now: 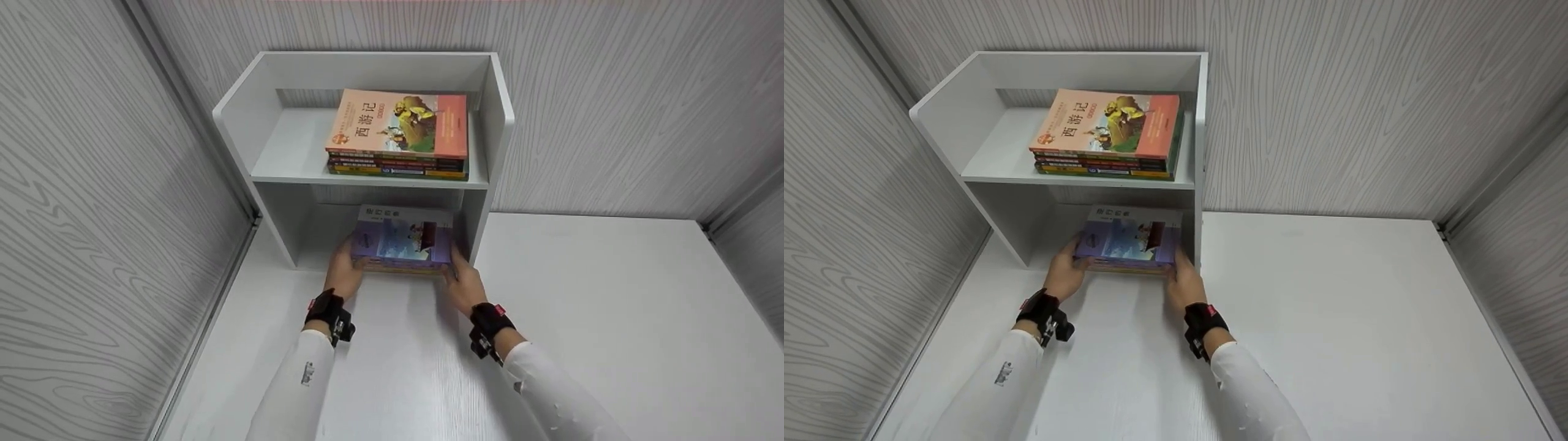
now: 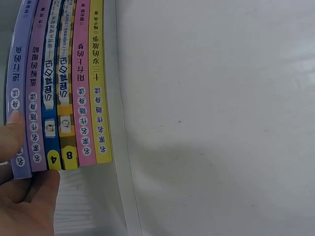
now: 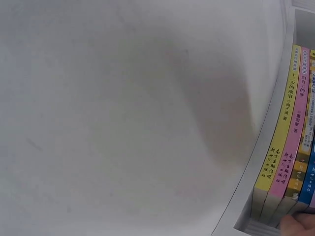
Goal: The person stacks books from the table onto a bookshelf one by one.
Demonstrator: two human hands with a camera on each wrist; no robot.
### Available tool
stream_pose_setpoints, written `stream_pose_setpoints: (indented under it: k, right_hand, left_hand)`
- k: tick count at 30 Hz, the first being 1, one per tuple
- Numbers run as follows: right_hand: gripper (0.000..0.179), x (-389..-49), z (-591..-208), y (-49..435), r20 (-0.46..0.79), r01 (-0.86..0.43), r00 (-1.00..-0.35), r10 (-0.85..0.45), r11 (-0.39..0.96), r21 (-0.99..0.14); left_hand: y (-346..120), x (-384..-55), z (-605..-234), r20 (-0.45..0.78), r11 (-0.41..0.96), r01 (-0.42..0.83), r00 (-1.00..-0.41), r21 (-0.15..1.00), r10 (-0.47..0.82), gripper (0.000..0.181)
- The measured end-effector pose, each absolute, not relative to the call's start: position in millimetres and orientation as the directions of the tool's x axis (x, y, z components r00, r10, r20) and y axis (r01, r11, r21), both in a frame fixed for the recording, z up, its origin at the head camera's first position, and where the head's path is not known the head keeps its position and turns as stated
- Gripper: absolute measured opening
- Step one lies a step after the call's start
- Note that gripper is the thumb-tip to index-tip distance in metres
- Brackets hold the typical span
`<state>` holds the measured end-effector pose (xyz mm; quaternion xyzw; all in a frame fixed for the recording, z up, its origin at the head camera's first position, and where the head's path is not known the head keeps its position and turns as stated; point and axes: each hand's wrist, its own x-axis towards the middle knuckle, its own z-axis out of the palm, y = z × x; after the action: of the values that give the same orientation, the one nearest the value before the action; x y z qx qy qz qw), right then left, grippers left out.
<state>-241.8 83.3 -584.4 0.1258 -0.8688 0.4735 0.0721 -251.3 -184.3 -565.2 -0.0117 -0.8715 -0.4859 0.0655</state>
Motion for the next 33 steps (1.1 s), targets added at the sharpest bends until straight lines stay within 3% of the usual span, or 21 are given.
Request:
stream_pose_setpoints:
  k: [7,17,26,33]
  right_hand:
    - [0.045,-246.9,-587.5,82.8,0.393,-0.373,-0.915,-0.097,0.576,-0.727]
    - [0.041,-247.8,-583.5,81.2,0.381,-0.332,-0.923,-0.058,0.62,-0.711]
    - [0.037,-250.4,-584.3,82.8,0.439,-0.342,-0.899,-0.013,0.646,-0.682]
    - [0.038,-250.5,-586.0,84.5,0.461,-0.373,-0.887,-0.042,0.654,-0.658]
  left_hand:
    - [-181.3,-254.0,-561.8,0.147,0.545,0.081,-0.986,0.834,-0.078,0.051]
    - [-183.7,-257.3,-564.2,0.233,0.587,0.105,-0.961,0.803,-0.147,0.047]
    - [-183.0,-258.9,-562.8,0.227,0.64,0.077,-0.962,0.765,-0.155,0.04]
    - [-183.8,-259.1,-563.7,0.264,0.664,0.101,-0.953,0.741,-0.149,0.03]
